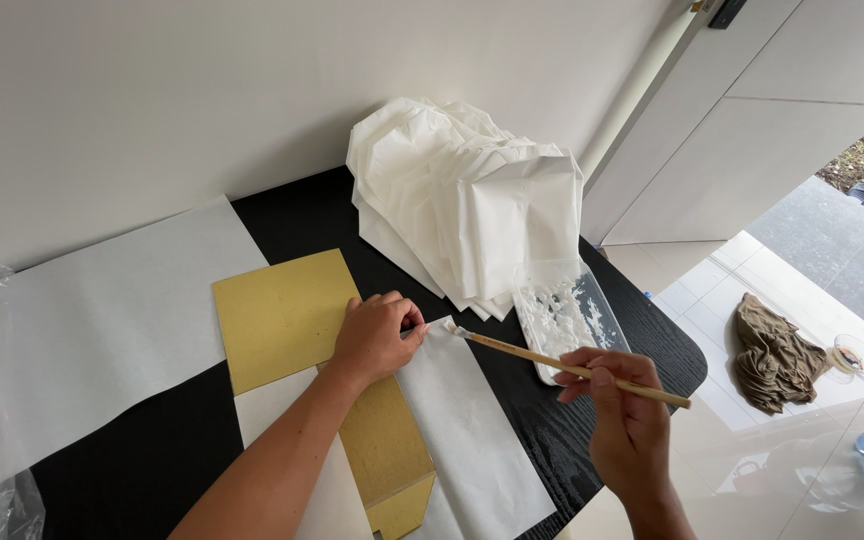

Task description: Manually assembling a paper bag by folding white paper around a gold cardboard template and applying glue with a brush.

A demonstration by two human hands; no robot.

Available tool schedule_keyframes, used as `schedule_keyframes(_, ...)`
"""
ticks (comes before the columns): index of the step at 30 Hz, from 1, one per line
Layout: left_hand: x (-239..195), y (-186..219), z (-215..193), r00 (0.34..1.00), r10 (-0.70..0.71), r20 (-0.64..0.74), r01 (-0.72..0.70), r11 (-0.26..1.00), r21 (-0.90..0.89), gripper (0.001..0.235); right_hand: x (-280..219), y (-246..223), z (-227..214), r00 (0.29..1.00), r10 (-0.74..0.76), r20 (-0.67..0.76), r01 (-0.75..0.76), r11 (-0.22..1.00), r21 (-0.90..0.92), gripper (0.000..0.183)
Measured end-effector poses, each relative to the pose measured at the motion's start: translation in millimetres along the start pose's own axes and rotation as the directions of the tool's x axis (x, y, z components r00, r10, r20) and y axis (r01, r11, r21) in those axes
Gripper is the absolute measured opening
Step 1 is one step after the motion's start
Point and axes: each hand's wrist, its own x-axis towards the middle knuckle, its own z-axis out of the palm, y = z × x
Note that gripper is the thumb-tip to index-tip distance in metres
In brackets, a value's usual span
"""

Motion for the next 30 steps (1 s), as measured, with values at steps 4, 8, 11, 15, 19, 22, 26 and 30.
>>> schedule_keyframes(4,0.1,0.8,-0.8,1.0,-0.003,-0.007,0.003,1.0,0.001,0.015,-4.8,-8.9,-8.7,0.999,-0.036,-0.031,0.035,0.999,-0.031,0.009)
schedule_keyframes(8,-1.2,5.0,-5.6,1.0,-0.014,0.002,0.014,1.0,-0.02,0.016,-2.1,-13.1,-12.1,0.99,-0.101,-0.102,0.099,0.995,-0.025,0.01)
schedule_keyframes(11,-1.7,4.6,-5.6,1.0,-0.007,0.001,0.007,1.0,-0.017,0.022,-2.0,-10.8,-9.6,0.989,-0.088,-0.122,0.087,0.996,-0.017,0.02)
schedule_keyframes(15,-1.8,4.4,-4.9,1.0,0.003,0.002,-0.003,1.0,-0.013,0.018,-9.0,6.4,-5.2,0.986,-0.097,-0.134,0.095,0.995,-0.024,0.023)
schedule_keyframes(19,-0.6,3.7,-4.8,1.0,0.017,-0.004,-0.017,1.0,-0.01,0.018,-8.4,11.9,4.3,0.986,-0.048,-0.158,0.047,0.999,-0.01,0.028)
schedule_keyframes(22,-0.6,3.1,-3.8,1.0,0.013,-0.001,-0.013,1.0,-0.003,0.017,-8.6,15.0,4.6,0.992,-0.037,-0.124,0.037,0.999,0.003,0.026)
schedule_keyframes(26,0.8,1.8,-2.2,1.0,0.012,-0.003,-0.012,1.0,0.002,0.017,-7.9,8.5,-4.5,0.995,-0.07,-0.064,0.07,0.997,-0.012,0.022)
schedule_keyframes(30,1.4,0.3,-0.9,1.0,0.011,-0.005,-0.011,1.0,0.007,0.017,-8.4,4.3,-15.0,0.995,-0.081,-0.064,0.082,0.997,0.012,0.025)
